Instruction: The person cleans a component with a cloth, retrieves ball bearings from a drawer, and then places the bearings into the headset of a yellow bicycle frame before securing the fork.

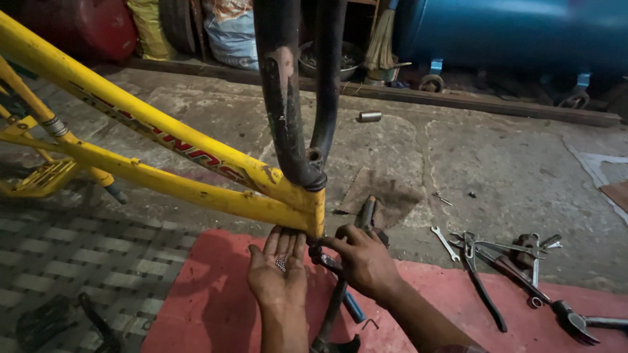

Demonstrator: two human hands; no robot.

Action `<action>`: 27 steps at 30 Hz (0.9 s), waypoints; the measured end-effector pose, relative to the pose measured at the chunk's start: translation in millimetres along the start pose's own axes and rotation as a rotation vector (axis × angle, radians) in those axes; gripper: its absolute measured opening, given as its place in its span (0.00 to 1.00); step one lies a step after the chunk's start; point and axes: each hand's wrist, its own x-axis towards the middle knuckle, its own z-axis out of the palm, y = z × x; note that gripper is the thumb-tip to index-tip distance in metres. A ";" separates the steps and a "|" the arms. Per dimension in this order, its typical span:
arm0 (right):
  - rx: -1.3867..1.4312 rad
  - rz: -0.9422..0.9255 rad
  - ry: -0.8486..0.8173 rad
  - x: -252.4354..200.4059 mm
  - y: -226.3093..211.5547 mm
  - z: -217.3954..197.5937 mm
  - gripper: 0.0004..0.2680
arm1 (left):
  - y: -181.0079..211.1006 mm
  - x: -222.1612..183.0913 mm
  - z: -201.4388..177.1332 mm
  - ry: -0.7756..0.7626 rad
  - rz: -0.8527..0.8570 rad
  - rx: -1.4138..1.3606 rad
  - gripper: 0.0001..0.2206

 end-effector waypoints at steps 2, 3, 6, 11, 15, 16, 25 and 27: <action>-0.010 -0.038 0.038 -0.3 1.1 1.3 0.15 | 0.7 -0.4 0.7 0.007 0.003 -0.006 0.37; -0.012 -0.049 0.038 -0.8 2.2 2.0 0.15 | 0.7 -0.8 0.8 0.011 0.003 -0.001 0.37; 0.005 0.018 0.031 1.1 3.8 6.3 0.13 | 1.0 -0.7 -0.5 -0.014 0.000 0.020 0.37; 0.079 0.135 0.000 1.1 3.8 2.7 0.15 | 0.8 0.0 -1.2 -0.032 -0.006 0.030 0.37; -0.012 -0.066 0.141 2.4 4.0 -0.8 0.13 | 0.6 -0.9 -0.5 -0.009 0.000 0.057 0.37; -0.005 -0.076 0.184 3.3 3.1 -2.7 0.11 | 0.4 -1.1 -1.3 -0.008 0.003 0.066 0.38; 0.250 -0.083 -0.135 34.6 -69.4 -14.3 0.07 | 5.5 -1.3 -13.5 -0.192 -0.067 0.119 0.41; 0.135 -0.137 -0.133 41.3 -81.1 -6.9 0.06 | 6.4 -1.0 -12.9 -0.183 -0.067 0.161 0.41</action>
